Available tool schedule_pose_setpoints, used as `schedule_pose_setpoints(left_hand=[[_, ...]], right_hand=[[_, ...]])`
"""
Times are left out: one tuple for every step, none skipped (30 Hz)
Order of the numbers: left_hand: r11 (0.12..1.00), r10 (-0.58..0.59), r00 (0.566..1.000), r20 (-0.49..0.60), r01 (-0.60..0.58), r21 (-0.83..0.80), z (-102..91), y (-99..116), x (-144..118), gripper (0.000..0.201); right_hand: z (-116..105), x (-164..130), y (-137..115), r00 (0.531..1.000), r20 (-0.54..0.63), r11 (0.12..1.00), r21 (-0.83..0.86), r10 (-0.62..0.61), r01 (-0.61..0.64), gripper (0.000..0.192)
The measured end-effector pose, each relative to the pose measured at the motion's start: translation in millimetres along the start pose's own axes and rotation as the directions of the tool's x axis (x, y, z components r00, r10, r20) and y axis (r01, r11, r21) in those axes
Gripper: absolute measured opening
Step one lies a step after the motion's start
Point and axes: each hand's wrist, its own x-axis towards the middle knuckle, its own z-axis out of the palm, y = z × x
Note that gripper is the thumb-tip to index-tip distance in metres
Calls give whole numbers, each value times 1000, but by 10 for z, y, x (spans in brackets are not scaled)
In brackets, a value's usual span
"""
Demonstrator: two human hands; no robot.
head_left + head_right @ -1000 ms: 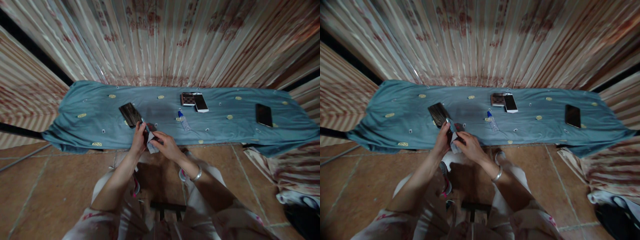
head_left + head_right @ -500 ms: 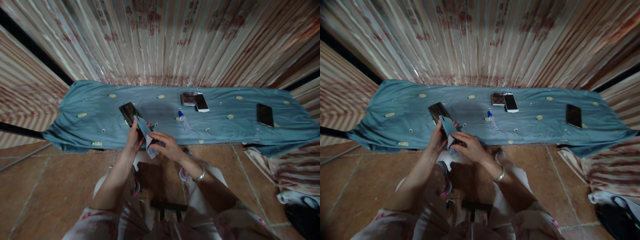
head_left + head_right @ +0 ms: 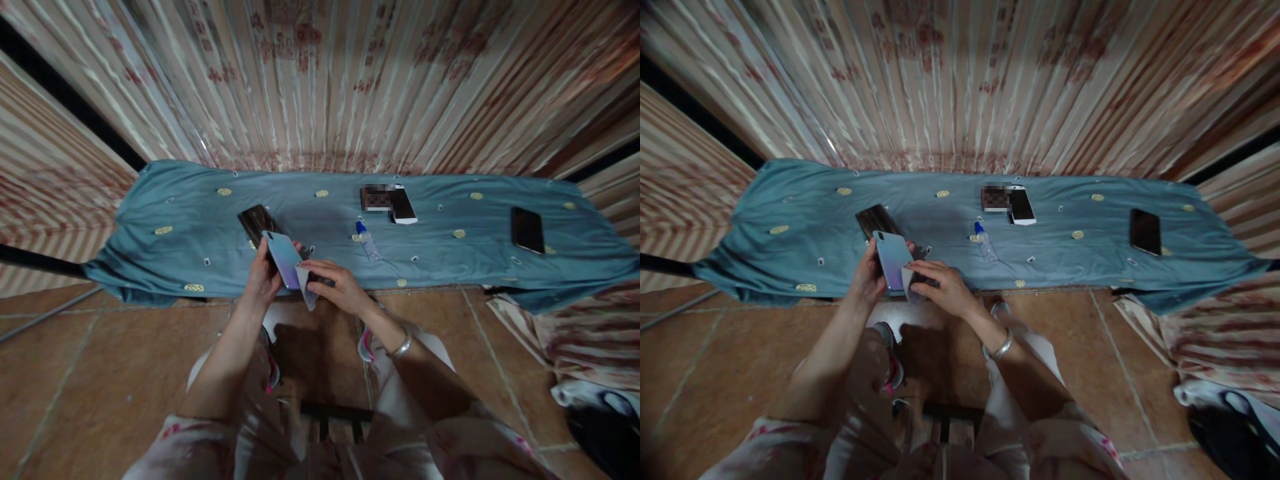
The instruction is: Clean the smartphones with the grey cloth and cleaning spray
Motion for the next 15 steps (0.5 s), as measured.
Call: schedule_pose_setpoints(left_hand=[[1000,3,1000,0,-3,-1,-3,12,-4,45],[1000,5,1000,1,-5,-2,-5,23,-10,45],[1000,6,1000,3,-6,-2,-6,30,-16,44],[1000,5,1000,5,-5,-1,-5,32,-23,44],[1000,3,1000,8,-3,0,-3,29,-28,43],[1000,-1,1000,10,1,0,0,19,-31,43],[1000,-6,1000,8,6,1,4,2,-32,43],[1000,-12,1000,6,12,2,9,-21,-31,44],[1000,-19,1000,5,18,5,15,-49,-28,45],[1000,-26,1000,6,26,10,22,-81,-25,46],[999,-33,999,11,33,18,30,-114,-23,46],[999,-44,999,16,43,26,40,-147,-22,46],[998,-54,998,24,53,34,49,-179,-23,45],[997,-63,998,31,62,40,60,-208,-25,44],[997,-70,997,38,68,43,70,-235,-30,42]], right_hand=[[1,1,24,1000,-2,1000,3,16,-16,34],[3,1,46,1000,-6,1000,5,30,-30,32],[8,2,67,999,-10,999,4,39,-39,30],[14,2,83,999,-16,999,-3,42,-42,29],[22,3,94,999,-22,999,-18,38,-39,28],[30,5,101,999,-29,999,-42,30,-31,27],[39,8,104,999,-35,997,-74,21,-24,26],[49,11,104,999,-39,994,-111,13,-18,26],[58,15,102,999,-41,989,-150,7,-13,26],[68,19,100,999,-43,983,-186,1,-9,27],[78,23,98,999,-47,976,-216,-5,-5,27],[87,27,97,999,-53,971,-241,-14,1,28],[97,30,97,998,-60,965,-261,-24,7,29],[107,32,97,997,-69,961,-277,-34,13,30],[116,34,97,996,-77,957,-288,-42,18,31]])
